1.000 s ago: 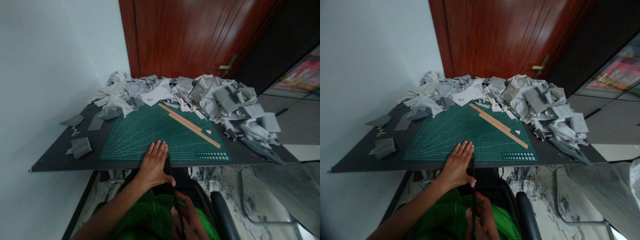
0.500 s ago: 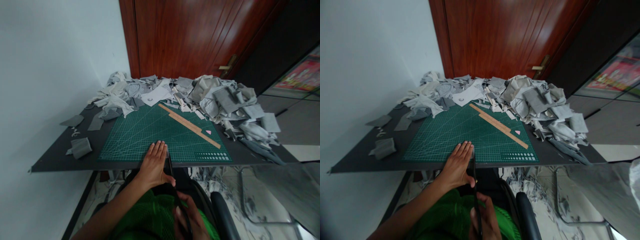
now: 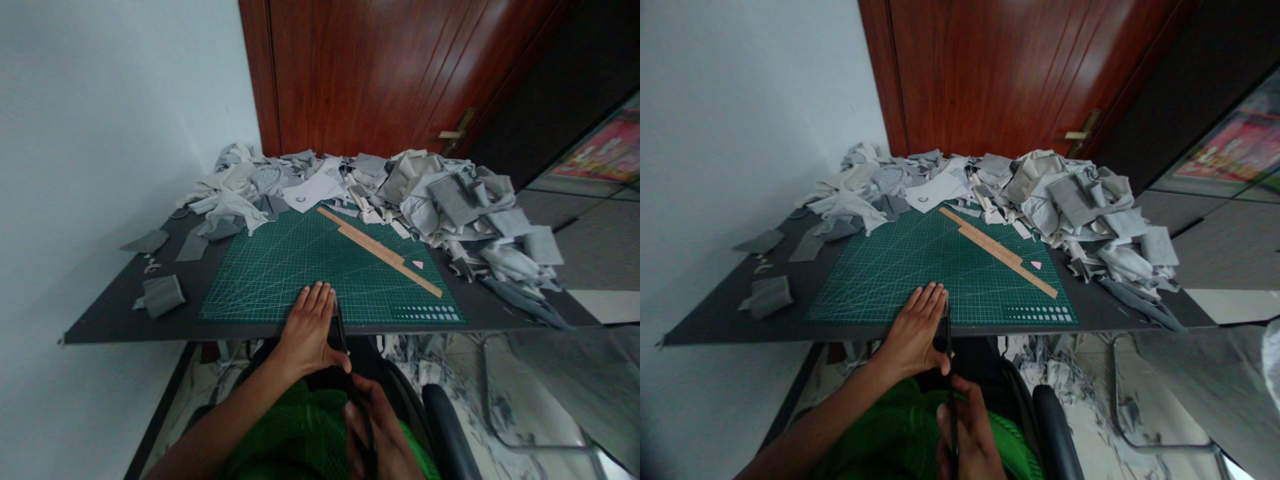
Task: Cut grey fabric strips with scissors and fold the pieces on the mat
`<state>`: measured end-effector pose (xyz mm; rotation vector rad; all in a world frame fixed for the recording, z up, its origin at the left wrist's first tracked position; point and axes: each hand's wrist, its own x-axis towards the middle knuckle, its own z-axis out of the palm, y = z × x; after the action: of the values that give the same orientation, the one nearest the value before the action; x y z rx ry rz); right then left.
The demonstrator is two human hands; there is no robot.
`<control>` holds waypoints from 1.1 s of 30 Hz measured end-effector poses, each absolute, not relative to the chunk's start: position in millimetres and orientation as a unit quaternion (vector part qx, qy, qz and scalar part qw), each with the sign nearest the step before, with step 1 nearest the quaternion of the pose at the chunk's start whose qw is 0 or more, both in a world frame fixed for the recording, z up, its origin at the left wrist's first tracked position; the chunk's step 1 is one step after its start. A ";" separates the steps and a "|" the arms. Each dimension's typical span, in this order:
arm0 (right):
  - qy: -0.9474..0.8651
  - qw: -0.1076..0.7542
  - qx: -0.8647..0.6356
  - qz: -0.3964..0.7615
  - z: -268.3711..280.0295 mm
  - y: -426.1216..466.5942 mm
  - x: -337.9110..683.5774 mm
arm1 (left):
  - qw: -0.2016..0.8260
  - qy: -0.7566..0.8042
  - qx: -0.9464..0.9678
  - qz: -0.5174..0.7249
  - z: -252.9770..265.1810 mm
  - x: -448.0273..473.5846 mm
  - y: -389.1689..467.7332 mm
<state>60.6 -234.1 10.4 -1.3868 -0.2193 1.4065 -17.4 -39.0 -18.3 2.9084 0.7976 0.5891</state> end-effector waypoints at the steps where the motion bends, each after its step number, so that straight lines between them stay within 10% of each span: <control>1: -0.096 0.545 -0.585 0.593 11.5 -233.7 60.5 | 0.032 0.259 0.946 0.191 -18.1 -17.5 -39.1; 33: -0.102 0.541 -0.625 0.553 10.7 -231.7 52.2 | 0.042 0.260 0.943 0.201 -18.7 -17.6 -40.5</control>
<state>52.2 -231.7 10.7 -1.4857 -0.2427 1.3139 -17.6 -40.5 -18.7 2.8871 0.7953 0.6158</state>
